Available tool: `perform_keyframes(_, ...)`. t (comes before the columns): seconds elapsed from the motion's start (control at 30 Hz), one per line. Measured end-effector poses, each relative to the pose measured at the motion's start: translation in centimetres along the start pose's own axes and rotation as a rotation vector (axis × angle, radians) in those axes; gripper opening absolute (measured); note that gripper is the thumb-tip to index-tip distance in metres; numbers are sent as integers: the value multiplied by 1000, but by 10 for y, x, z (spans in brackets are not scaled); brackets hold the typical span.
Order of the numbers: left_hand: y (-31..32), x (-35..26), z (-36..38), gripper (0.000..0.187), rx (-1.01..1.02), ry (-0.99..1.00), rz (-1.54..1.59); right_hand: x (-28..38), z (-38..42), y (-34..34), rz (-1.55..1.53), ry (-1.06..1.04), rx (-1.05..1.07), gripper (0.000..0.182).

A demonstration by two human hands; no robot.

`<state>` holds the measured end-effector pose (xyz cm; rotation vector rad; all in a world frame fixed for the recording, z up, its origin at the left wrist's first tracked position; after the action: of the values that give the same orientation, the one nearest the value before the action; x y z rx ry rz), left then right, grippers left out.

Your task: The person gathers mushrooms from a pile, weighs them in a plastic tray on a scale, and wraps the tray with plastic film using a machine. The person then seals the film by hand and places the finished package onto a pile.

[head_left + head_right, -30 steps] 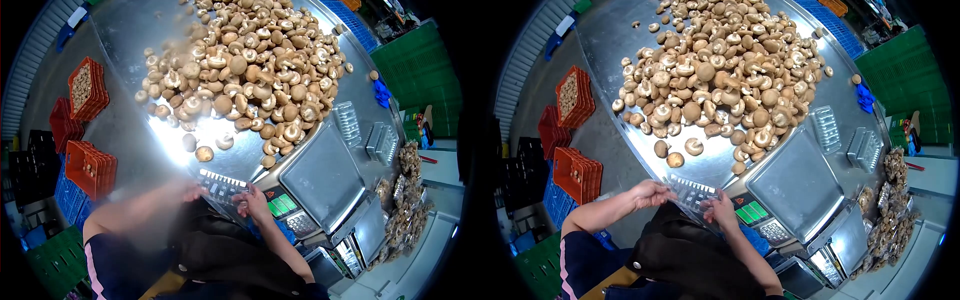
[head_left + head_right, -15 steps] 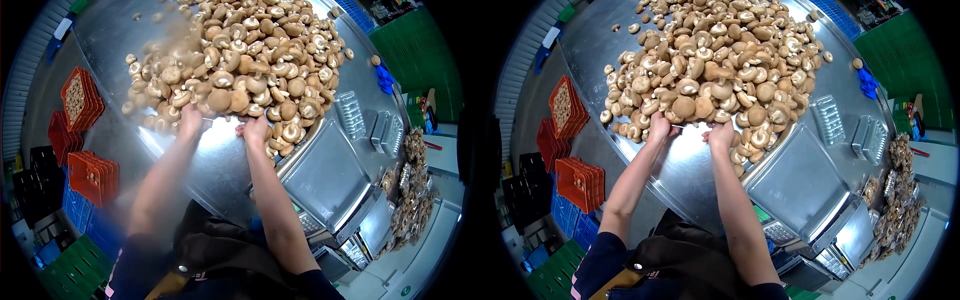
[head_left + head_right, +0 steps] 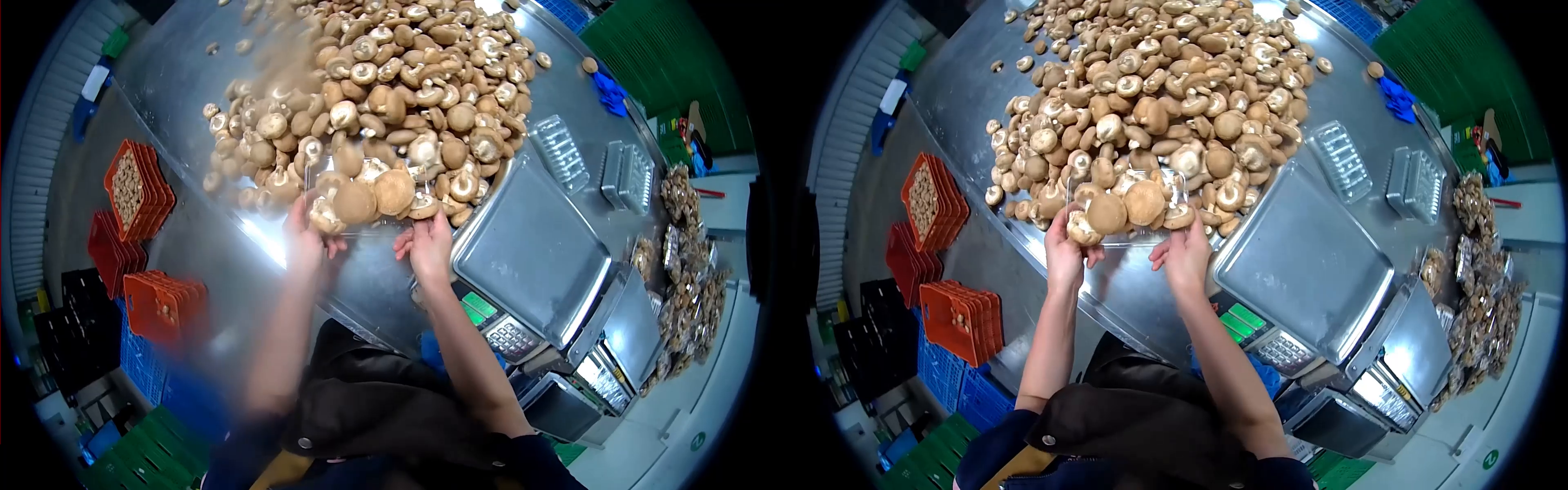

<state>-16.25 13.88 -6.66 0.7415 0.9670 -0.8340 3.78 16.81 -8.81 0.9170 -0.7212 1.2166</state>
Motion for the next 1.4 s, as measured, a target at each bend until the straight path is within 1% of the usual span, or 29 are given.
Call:
perform_keyframes(0.07,17,-15,19,43,49,-7,4,23,22,-15,34,-18,0,42)
perform_keyframes(0.1,29,-21,29,43,75,-6,10,34,31,-26,32,-38,-5,43)
perform_keyframes(0.13,41,-23,37,42,105,-8,16,46,41,-38,22,-96,-31,41)
perform_keyframes(0.17,53,-22,45,41,154,11,46,56,49,-54,78,-155,-79,40)
perform_keyframes(0.27,97,-8,62,40,275,-12,-33,68,64,-122,193,-324,-202,36)
perform_keyframes(0.33,132,8,72,38,381,-46,-184,85,82,-168,513,-553,-365,37)
perform_keyframes(0.43,186,35,86,34,504,-2,-306,88,104,-226,680,-564,-503,39)
perform_keyframes(0.47,197,44,89,32,510,53,-390,85,110,-242,763,-565,-544,40)
perform_keyframes(0.53,220,48,100,27,594,92,-617,78,118,-270,928,-562,-616,40)
perform_keyframes(0.63,238,44,108,24,517,707,-939,62,122,-292,1069,-521,-628,41)
perform_keyframes(0.67,235,56,104,22,528,574,-970,58,123,-296,1115,-501,-630,41)
perform_keyframes(0.73,232,57,97,21,541,645,-965,58,127,-298,1094,-513,-618,46)
perform_keyframes(0.77,229,54,89,21,525,641,-989,60,130,-297,1071,-511,-611,48)
perform_keyframes(0.8,230,38,91,20,420,785,-939,62,131,-297,1049,-511,-604,50)
perform_keyframes(0.83,240,22,94,23,398,789,-914,64,133,-297,1046,-527,-588,58)
perform_keyframes(0.87,252,8,98,26,377,787,-887,65,136,-298,992,-515,-578,60)
perform_keyframes(0.93,285,1,105,35,473,882,-867,71,140,-295,896,-498,-550,63)
perform_keyframes(0.97,300,5,107,40,535,882,-919,72,140,-293,860,-475,-522,68)
perform_keyframes(1.0,315,7,109,45,593,883,-968,75,143,-291,836,-474,-512,68)
perform_keyframes(1.03,326,14,107,51,640,818,-1100,78,146,-289,816,-475,-501,68)
perform_keyframes(1.13,332,29,91,55,750,541,-1012,79,155,-290,785,-457,-504,70)
perform_keyframes(1.17,328,34,78,53,710,572,-889,77,158,-292,760,-456,-503,70)
perform_keyframes(1.2,322,38,67,46,705,474,-667,75,162,-294,733,-455,-501,70)
perform_keyframes(1.27,298,15,54,38,619,319,-222,60,165,-308,671,-492,-530,69)
perform_keyframes(1.33,249,-9,39,33,470,358,-114,56,170,-314,583,-516,-557,66)
perform_keyframes(1.4,187,-21,34,33,262,599,-371,52,173,-318,567,-537,-568,60)
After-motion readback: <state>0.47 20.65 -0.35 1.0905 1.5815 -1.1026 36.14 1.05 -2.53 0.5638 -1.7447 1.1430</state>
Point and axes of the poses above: each hand's wrist, its own z-axis away from the middle knuckle, its own y-axis out of the palm, x = y × z, the point moved 7 cm from there along -z, towards the middle knuckle, and after that the axes turned 1 degree about z, right-handed, at the moved point
